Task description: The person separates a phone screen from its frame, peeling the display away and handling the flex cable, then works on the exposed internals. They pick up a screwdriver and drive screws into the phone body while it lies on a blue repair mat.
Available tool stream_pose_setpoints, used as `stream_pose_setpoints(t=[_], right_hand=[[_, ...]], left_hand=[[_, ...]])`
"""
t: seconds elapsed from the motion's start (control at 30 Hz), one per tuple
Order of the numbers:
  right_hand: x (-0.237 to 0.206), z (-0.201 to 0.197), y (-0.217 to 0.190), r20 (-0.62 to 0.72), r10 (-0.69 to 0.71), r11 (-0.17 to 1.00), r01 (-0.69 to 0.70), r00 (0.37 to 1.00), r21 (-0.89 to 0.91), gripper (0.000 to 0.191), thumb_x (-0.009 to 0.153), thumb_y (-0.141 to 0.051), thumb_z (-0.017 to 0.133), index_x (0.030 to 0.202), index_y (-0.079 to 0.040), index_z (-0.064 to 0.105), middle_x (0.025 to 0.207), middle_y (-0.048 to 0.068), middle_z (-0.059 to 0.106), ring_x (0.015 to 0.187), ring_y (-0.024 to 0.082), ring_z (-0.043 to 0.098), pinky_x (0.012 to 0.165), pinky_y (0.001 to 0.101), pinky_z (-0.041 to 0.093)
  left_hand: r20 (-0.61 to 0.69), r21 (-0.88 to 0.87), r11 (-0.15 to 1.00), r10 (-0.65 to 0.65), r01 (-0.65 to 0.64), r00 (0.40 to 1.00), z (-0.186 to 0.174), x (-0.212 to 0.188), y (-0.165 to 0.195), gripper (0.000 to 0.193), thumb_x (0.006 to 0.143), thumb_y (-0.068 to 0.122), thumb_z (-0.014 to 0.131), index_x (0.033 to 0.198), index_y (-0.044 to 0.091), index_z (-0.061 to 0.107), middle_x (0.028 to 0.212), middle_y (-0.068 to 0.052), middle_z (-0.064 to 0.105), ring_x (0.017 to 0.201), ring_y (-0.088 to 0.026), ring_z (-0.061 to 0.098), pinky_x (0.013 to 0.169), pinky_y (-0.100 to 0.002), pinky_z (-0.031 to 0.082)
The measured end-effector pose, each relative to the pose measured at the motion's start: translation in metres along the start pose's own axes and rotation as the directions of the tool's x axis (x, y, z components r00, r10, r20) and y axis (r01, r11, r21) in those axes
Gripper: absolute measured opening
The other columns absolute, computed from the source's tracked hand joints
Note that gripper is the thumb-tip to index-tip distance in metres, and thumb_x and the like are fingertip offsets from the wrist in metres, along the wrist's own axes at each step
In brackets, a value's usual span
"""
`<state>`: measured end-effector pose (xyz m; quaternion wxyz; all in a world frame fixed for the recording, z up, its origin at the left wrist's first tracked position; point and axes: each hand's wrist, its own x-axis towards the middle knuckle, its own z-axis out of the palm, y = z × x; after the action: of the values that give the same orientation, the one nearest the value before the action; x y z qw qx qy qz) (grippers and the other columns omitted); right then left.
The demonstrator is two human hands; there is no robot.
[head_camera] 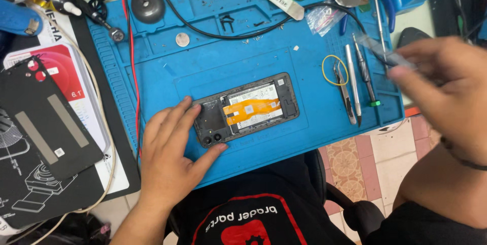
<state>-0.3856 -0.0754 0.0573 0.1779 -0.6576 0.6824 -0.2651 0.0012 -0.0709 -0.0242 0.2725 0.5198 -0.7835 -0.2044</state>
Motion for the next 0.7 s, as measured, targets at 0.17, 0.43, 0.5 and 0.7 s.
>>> stream_pose_setpoints(t=[0.17,0.43,0.5,0.7], right_hand=[[0.02,0.029,-0.018,0.084,-0.177,0.953,0.192,0.981,-0.236,0.023,0.093,-0.013,0.084,0.11,0.0,0.078,0.079,0.011,0.07,0.064,0.014,0.061,0.057,0.0274,0.044],[0.002,0.049,-0.029,0.342,0.098,0.846,-0.259,0.935,0.467,0.018,0.101,-0.011,0.065,0.105,0.004,0.073,0.088,0.005,0.073,0.078,0.008,0.063,0.07,0.0218,0.049],[-0.005,0.055,-0.035,0.435,0.119,0.809,-0.341,0.893,0.479,0.02,0.103,-0.01,0.063,0.105,0.006,0.076,0.085,0.008,0.072,0.07,0.01,0.053,0.061,0.0233,0.042],[-0.017,0.067,-0.048,0.495,0.037,0.867,-0.275,0.868,0.416,0.02,0.098,-0.013,0.063,0.097,0.002,0.076,0.076,0.004,0.073,0.072,0.01,0.067,0.065,0.0246,0.053]], left_hand=[[0.005,-0.024,1.0,-0.003,0.003,1.0,-0.001,-0.002,0.001,0.077,0.067,0.033,0.091,0.13,-0.001,0.063,0.141,-0.017,0.06,0.124,-0.037,0.055,0.105,-0.045,0.044],[-0.151,-0.166,0.981,0.079,-0.104,0.985,-0.023,0.008,0.017,0.038,0.084,0.017,0.087,0.118,0.006,0.071,0.124,-0.008,0.071,0.112,-0.029,0.064,0.099,-0.04,0.051],[-0.125,-0.209,0.96,0.162,-0.186,0.979,-0.026,0.014,0.027,0.034,0.087,0.016,0.085,0.117,0.006,0.071,0.121,-0.009,0.071,0.108,-0.029,0.064,0.096,-0.039,0.051],[-0.107,-0.253,0.903,0.33,-0.346,0.938,-0.022,0.034,0.047,0.026,0.092,0.015,0.084,0.115,0.006,0.074,0.11,-0.006,0.07,0.101,-0.027,0.064,0.09,-0.038,0.052]])
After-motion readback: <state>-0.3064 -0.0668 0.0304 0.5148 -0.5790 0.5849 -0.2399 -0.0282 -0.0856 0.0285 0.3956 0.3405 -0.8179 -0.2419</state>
